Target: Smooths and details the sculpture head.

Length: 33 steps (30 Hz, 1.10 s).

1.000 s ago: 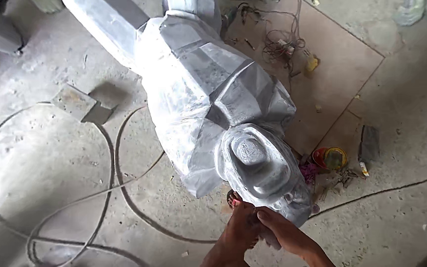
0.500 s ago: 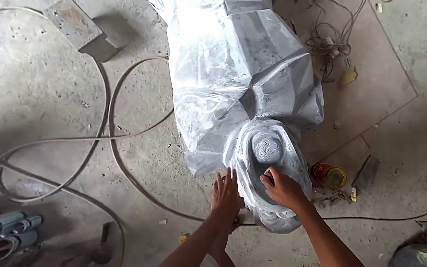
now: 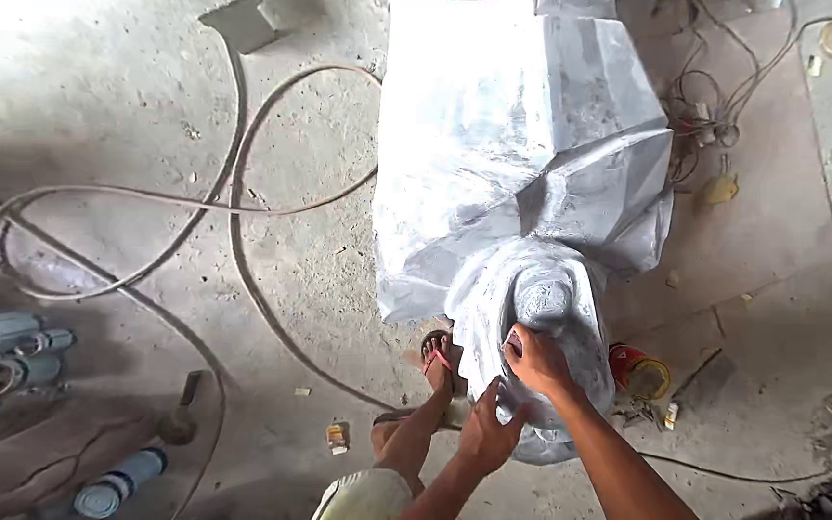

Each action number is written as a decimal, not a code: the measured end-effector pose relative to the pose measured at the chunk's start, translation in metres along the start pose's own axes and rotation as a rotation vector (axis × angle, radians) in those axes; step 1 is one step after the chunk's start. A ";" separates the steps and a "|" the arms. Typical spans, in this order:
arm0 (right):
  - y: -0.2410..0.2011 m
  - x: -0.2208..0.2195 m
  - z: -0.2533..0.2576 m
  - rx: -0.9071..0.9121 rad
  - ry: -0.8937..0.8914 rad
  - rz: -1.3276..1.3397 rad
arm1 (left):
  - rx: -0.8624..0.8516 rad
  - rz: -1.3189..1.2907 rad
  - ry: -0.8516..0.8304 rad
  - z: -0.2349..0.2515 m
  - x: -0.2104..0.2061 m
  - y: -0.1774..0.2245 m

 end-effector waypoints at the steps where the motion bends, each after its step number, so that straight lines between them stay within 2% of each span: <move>1: -0.005 0.001 -0.004 0.018 0.041 -0.040 | 0.053 0.057 0.040 0.000 -0.001 0.001; 3: -0.011 0.002 -0.007 0.053 0.041 -0.095 | 0.137 0.126 0.066 0.000 -0.002 0.004; 6: -0.017 0.002 -0.003 0.085 -0.072 -0.141 | 0.183 0.112 0.065 0.000 -0.002 0.004; 11: -0.016 0.006 0.008 0.175 0.111 -0.137 | 0.195 0.134 0.025 0.003 -0.005 0.003; 16: -0.002 0.003 0.010 0.129 -0.042 -0.117 | 0.193 0.168 -0.004 0.003 -0.004 0.006; 21: 0.001 0.004 0.015 0.189 0.105 -0.120 | 0.202 0.167 -0.077 0.003 -0.005 0.010; 25: 0.006 0.003 0.017 0.251 0.037 -0.088 | 0.199 0.171 -0.099 0.003 -0.003 0.012; 30: -0.002 0.006 0.014 0.309 0.163 -0.109 | 0.197 0.164 -0.103 0.003 -0.002 0.014; 33: -0.002 0.006 0.014 0.310 0.077 -0.106 | 0.202 0.156 -0.093 0.002 -0.002 0.014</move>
Point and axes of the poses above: each hand's wrist, its own z-axis towards the middle knuckle, its own x-axis out of the back of the hand, y = z × x, the point moved 8 cm from there along z, towards the middle knuckle, and after that the axes turned 14 degrees about z, right-handed, at the moved point
